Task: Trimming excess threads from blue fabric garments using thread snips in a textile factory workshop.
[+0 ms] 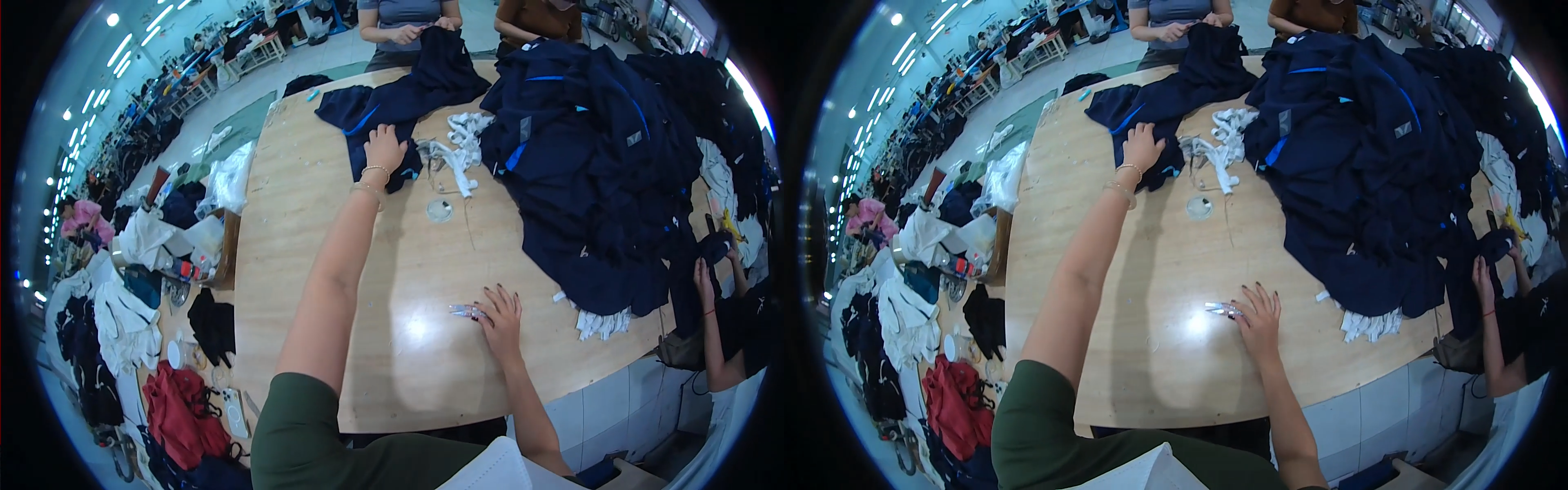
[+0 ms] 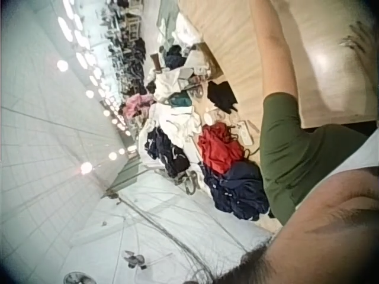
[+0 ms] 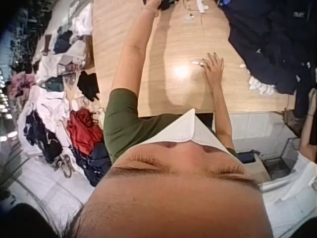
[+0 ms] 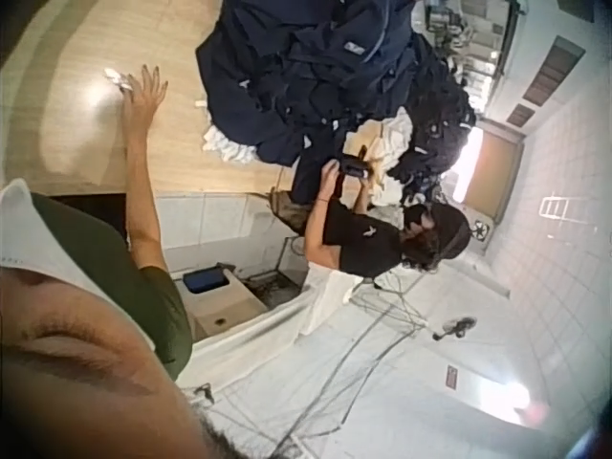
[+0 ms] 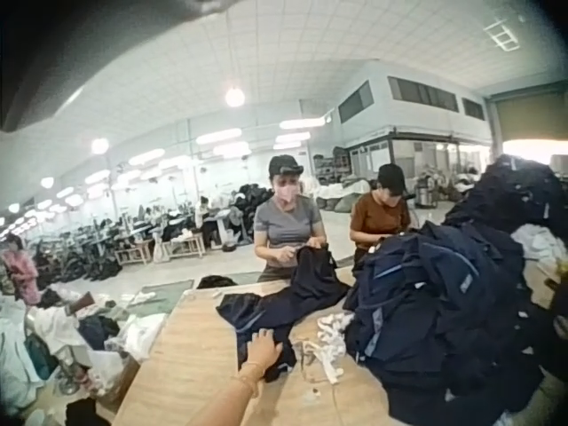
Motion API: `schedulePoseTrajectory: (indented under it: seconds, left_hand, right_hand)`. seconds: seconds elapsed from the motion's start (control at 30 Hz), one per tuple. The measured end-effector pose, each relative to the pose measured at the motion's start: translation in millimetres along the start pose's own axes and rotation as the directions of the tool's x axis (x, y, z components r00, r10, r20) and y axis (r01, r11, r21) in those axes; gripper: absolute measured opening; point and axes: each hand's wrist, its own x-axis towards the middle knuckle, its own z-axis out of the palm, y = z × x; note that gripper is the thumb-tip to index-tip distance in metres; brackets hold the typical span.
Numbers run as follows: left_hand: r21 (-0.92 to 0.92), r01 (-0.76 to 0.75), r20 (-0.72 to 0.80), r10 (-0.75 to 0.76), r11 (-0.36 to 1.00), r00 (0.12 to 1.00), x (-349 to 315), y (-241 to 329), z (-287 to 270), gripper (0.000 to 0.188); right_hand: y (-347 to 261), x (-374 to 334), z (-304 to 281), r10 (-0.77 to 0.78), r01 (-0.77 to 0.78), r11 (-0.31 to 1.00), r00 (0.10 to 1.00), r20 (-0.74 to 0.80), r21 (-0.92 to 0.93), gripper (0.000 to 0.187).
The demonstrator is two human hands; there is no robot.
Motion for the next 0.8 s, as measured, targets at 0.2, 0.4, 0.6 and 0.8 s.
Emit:
schedulePoseTrajectory:
  seconds: [0.2,0.4,0.6,0.8]
  left_hand:
    - [-0.100,0.205,0.235,-0.177,0.974,0.956,69.8,-60.5,-6.5,0.033]
    - [-0.367,-0.148,-0.517,-0.069,0.918,0.853,150.7,-23.4,-193.3,0.022]
    - [-0.070,-0.157,-0.376,0.120,0.985,0.919,97.6,-22.3,-305.0,0.023]
    - [-0.891,-0.093,-0.169,-0.136,0.444,0.976,29.8,45.2,-369.8,0.055]
  right_hand:
    - [-4.5,8.2,5.3,0.098,-0.092,0.984,0.995,-0.027,0.150,0.018]
    - [3.8,5.2,5.3,0.137,-0.122,0.978,0.987,-0.080,0.170,0.018]
    - [1.3,7.4,12.0,0.121,-0.081,0.966,0.981,-0.151,0.246,0.016]
    - [22.6,-0.6,8.5,0.414,-0.181,0.776,0.869,-0.271,0.604,0.011]
